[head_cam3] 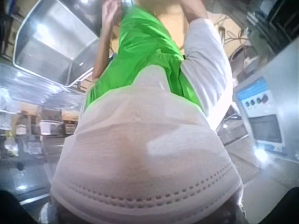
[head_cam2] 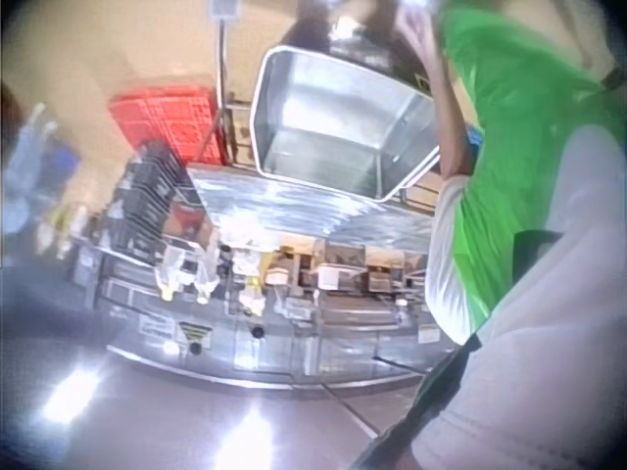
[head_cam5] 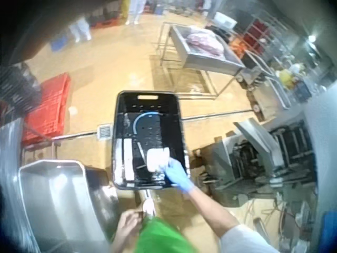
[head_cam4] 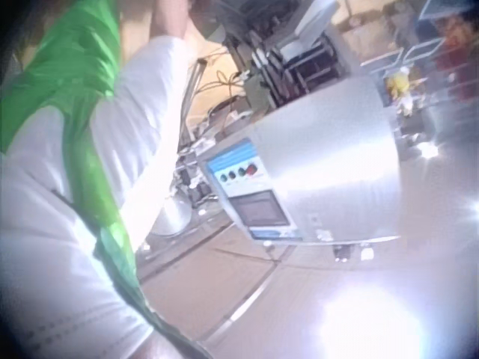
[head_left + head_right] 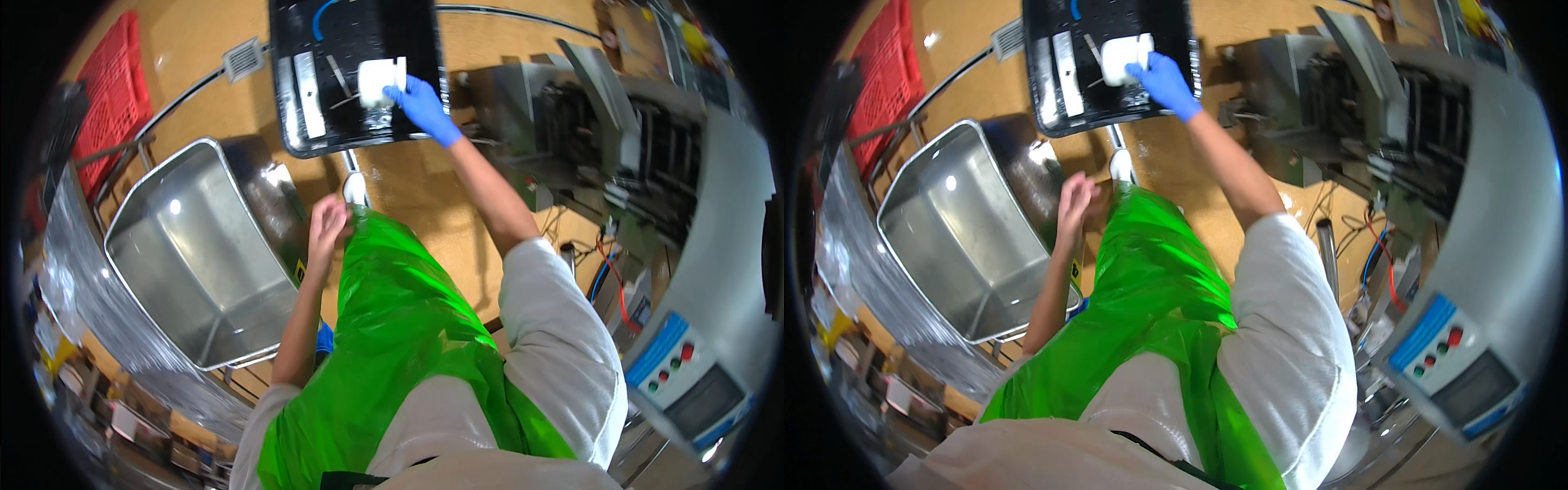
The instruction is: The person assembles a curved metal pipe onto a machine using a wrench to tighten multiple joints. They wipe the pipe with a white cloth, then move a black plastic crate and a metal tray to the side.
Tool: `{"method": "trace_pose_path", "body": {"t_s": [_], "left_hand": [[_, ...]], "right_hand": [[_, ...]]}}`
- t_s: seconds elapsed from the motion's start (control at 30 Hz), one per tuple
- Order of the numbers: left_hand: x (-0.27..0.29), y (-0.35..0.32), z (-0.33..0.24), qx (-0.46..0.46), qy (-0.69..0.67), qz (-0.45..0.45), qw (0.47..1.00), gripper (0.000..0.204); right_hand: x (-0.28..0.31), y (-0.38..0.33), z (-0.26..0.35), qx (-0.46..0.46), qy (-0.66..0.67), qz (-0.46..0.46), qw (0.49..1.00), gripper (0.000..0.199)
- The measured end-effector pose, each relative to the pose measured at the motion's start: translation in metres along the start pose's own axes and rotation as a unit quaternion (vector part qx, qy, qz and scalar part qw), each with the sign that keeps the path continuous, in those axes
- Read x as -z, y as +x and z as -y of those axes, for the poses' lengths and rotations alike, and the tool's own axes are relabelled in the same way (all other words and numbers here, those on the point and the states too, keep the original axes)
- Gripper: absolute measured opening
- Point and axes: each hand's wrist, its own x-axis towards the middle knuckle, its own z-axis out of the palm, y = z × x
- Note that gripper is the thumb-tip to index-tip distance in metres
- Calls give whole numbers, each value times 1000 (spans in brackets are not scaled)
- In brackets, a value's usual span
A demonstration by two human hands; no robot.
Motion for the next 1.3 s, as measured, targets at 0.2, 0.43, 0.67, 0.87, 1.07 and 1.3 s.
{"method": "trace_pose_path", "body": {"t_s": [0.2,0.43,0.67,0.87,1.07,1.3], "left_hand": [[-174,3,-83,-70,-198,202,957,71],[-244,-20,-15,-24,-125,392,911,58],[-316,-25,63,47,-22,347,936,67],[-357,-42,91,71,1,347,935,72],[-391,-29,104,-16,85,375,923,83],[-451,-19,122,9,110,390,914,86]], "right_hand": [[80,-205,181,-39,142,-23,989,37],[164,-375,166,71,-223,-259,937,61],[246,-515,23,-255,-447,-210,831,68],[246,-507,5,-311,-385,-246,834,43],[259,-501,2,-308,-408,-252,822,41],[295,-489,-12,-259,-439,-294,809,41]]}}
